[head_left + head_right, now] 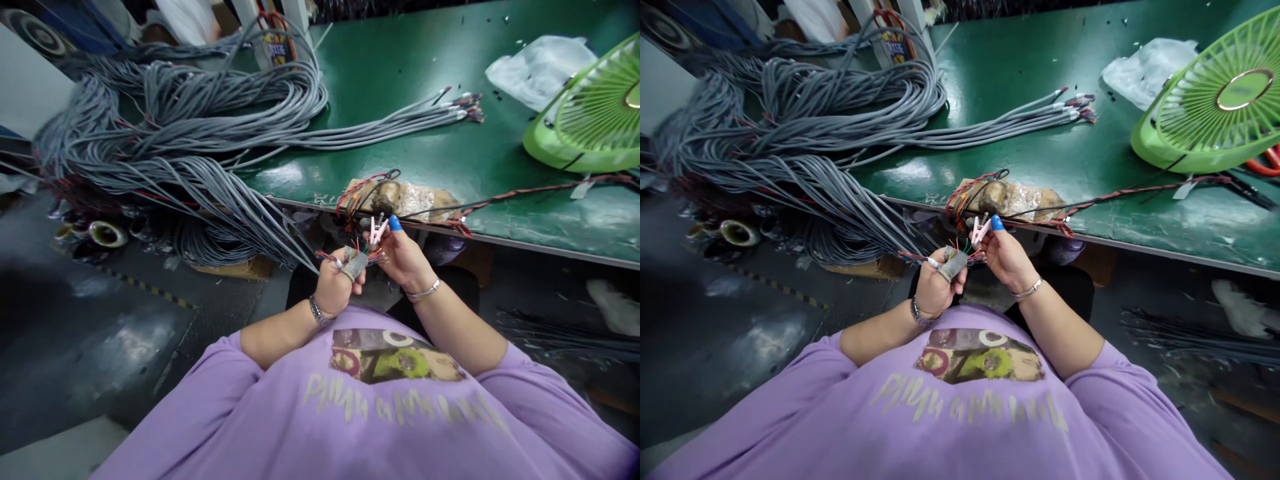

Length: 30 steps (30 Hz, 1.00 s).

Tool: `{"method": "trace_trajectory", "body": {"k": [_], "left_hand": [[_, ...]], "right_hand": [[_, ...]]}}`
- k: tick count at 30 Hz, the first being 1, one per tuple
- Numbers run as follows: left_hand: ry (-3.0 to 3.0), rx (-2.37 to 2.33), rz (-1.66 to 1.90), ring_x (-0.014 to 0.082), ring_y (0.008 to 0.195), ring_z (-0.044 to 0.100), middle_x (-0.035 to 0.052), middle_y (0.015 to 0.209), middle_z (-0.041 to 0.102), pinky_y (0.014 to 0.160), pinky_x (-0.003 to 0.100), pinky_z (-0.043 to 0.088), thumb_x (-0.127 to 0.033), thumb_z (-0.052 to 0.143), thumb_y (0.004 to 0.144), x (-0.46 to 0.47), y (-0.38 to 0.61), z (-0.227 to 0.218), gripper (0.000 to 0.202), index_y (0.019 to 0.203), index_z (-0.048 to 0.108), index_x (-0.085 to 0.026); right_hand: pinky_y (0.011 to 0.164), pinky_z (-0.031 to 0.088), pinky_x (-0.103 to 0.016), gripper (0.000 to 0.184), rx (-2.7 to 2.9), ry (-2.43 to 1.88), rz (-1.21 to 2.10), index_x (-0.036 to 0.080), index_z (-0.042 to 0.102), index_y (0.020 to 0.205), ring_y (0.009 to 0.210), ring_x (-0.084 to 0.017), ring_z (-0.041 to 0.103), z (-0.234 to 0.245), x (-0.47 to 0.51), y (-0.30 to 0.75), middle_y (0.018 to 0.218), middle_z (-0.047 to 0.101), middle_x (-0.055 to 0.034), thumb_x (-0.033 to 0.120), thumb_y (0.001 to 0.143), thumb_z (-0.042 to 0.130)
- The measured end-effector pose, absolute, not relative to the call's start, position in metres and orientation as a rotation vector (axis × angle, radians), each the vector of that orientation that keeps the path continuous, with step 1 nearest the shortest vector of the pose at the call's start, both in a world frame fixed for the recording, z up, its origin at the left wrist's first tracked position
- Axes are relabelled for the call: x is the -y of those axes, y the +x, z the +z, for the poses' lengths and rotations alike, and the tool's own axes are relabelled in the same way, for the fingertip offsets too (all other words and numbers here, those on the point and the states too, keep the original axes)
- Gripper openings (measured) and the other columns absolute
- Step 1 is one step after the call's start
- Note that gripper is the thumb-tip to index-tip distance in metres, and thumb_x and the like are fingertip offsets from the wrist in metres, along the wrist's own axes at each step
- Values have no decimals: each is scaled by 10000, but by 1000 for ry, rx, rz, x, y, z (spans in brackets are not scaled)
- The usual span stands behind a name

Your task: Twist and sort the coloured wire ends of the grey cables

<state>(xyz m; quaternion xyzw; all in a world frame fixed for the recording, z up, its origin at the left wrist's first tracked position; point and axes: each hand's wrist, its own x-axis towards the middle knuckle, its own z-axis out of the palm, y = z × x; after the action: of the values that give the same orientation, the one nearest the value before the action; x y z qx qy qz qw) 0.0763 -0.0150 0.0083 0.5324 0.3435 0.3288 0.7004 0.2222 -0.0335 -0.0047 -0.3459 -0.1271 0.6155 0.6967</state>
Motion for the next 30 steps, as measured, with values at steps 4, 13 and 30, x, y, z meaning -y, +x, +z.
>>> {"method": "trace_trajectory", "body": {"k": [4,13,30], "left_hand": [[1217,-754,747,45,350,433,-58,534,556,327,168,328,-485,674,818,15,77,5,349,706,543,-182],[1246,-791,737,42,354,439,-58,537,552,342,165,329,-455,674,818,15,78,0,334,691,535,-179],[1229,-810,787,49,364,441,-58,555,579,333,170,338,-531,676,795,16,69,2,362,809,559,-189]], "right_hand": [[520,470,-238,407,222,-781,1423,196,693,786,541,-106,577,-5,29,220,697,713,1,603,811,704],[498,473,-211,354,140,-739,1400,187,693,746,525,-92,581,-6,24,219,645,707,12,531,814,744],[551,470,-246,548,315,-798,1459,204,680,805,588,-118,589,-7,35,229,744,710,-25,743,816,580]]}}
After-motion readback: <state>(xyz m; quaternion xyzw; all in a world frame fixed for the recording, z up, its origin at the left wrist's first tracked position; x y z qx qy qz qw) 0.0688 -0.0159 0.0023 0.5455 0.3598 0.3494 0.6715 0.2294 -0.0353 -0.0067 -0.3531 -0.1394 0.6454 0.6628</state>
